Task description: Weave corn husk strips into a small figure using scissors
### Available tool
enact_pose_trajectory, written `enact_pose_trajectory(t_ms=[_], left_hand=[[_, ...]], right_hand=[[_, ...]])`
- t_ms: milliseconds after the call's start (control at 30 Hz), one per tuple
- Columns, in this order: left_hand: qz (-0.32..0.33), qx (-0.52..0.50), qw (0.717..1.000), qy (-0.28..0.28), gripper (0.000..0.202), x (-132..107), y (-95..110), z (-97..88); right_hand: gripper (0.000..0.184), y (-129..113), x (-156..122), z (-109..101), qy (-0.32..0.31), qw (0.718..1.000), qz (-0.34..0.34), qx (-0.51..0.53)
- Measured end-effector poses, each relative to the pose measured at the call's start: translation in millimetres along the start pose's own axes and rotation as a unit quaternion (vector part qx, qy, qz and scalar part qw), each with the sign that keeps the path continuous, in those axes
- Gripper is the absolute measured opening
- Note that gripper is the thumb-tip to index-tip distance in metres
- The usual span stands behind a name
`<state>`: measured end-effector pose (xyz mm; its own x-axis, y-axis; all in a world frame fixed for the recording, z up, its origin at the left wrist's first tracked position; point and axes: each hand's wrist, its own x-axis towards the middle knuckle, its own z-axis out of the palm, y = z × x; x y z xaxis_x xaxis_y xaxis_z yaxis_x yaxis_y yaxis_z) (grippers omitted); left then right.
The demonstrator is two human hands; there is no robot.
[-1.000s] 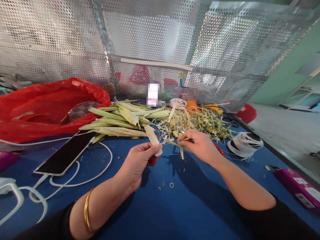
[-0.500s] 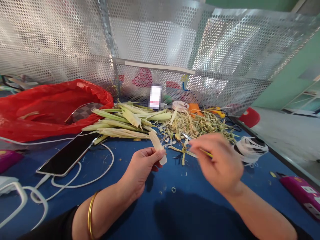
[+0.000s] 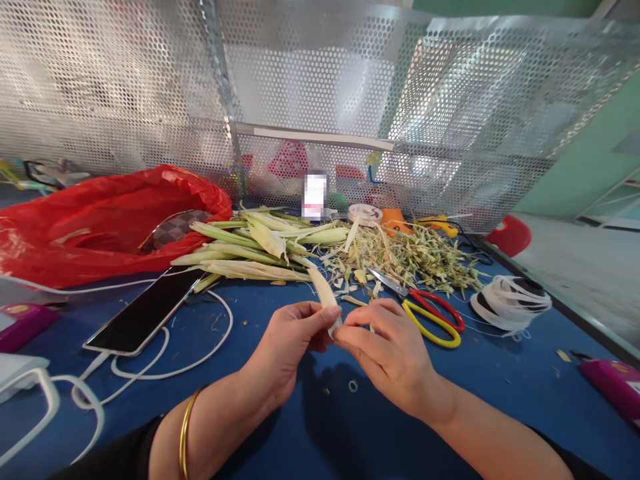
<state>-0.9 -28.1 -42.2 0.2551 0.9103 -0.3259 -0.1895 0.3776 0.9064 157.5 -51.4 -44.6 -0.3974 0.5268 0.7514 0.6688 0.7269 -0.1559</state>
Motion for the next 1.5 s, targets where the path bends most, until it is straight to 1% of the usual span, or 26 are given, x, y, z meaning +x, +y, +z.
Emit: enact_pose_trajectory(t_ms=[133,300,367,467,567,700,767,867,967,1033,1167,1267,1367,1433,1500], left_hand=[[-0.026,-0.018,0.999,-0.025,0.025,-3.3,2.9,1.2],[-0.026,-0.028,0.999,-0.01,0.022,-3.7,2.2,3.2],[-0.018,-0.027,0.999,-0.006,0.021,-3.2,1.5,3.1],[-0.001,-0.024,1.0,-0.005,0.021,-2.7,0.8,2.3],[0.025,-0.009,1.0,-0.01,0.022,-2.4,0.6,1.8],[0.046,0.003,0.999,-0.012,0.022,-2.1,1.3,2.3],[0.045,0.004,0.999,-0.008,0.021,-2.0,1.6,2.7],[0.043,0.005,0.999,-0.006,0.02,-2.2,1.7,3.3],[0.036,0.007,0.999,-0.013,0.02,-3.0,1.2,3.8],[0.03,0.01,0.999,-0.016,0.02,-3.6,0.5,4.1],[0.036,0.019,0.999,-0.003,0.021,-3.6,-1.0,5.3],[0.023,0.008,1.0,-0.002,0.019,-2.6,-0.6,6.1],[0.005,-0.01,1.0,0.006,0.02,-1.3,0.6,5.8],[-0.005,-0.015,1.0,0.009,0.02,-0.3,1.0,4.7],[-0.013,-0.016,1.0,0.009,0.019,0.7,0.8,2.9]], right_hand=[[0.016,1.8,-2.0,-1.5,0.015,1.0,0.015,-0.019],[0.01,4.1,-2.7,-0.6,0.019,0.999,0.033,-0.003],[0.01,3.7,-3.5,0.3,0.012,0.999,0.05,0.011],[0.009,2.3,-4.6,1.1,-0.002,0.994,0.104,0.036],[0.009,0.8,-4.1,2.0,-0.009,0.983,0.168,0.075],[0.01,-2.6,-0.6,3.5,-0.016,0.961,0.233,0.145],[0.011,-4.3,1.2,3.7,-0.022,0.953,0.254,0.162],[0.011,-4.8,1.9,3.4,-0.02,0.948,0.269,0.169],[0.01,-3.8,0.7,3.9,-0.017,0.939,0.295,0.176],[0.008,-3.5,-0.1,4.7,-0.014,0.928,0.323,0.185],[0.006,-3.9,-0.4,4.8,-0.01,0.899,0.377,0.223],[0.006,-2.9,-0.2,3.6,-0.013,0.88,0.398,0.259],[0.004,-0.7,-1.0,4.1,-0.027,0.869,0.412,0.273],[0.004,0.9,-2.5,5.7,-0.031,0.867,0.413,0.276],[0.004,2.2,-4.7,7.3,-0.03,0.877,0.396,0.27]])
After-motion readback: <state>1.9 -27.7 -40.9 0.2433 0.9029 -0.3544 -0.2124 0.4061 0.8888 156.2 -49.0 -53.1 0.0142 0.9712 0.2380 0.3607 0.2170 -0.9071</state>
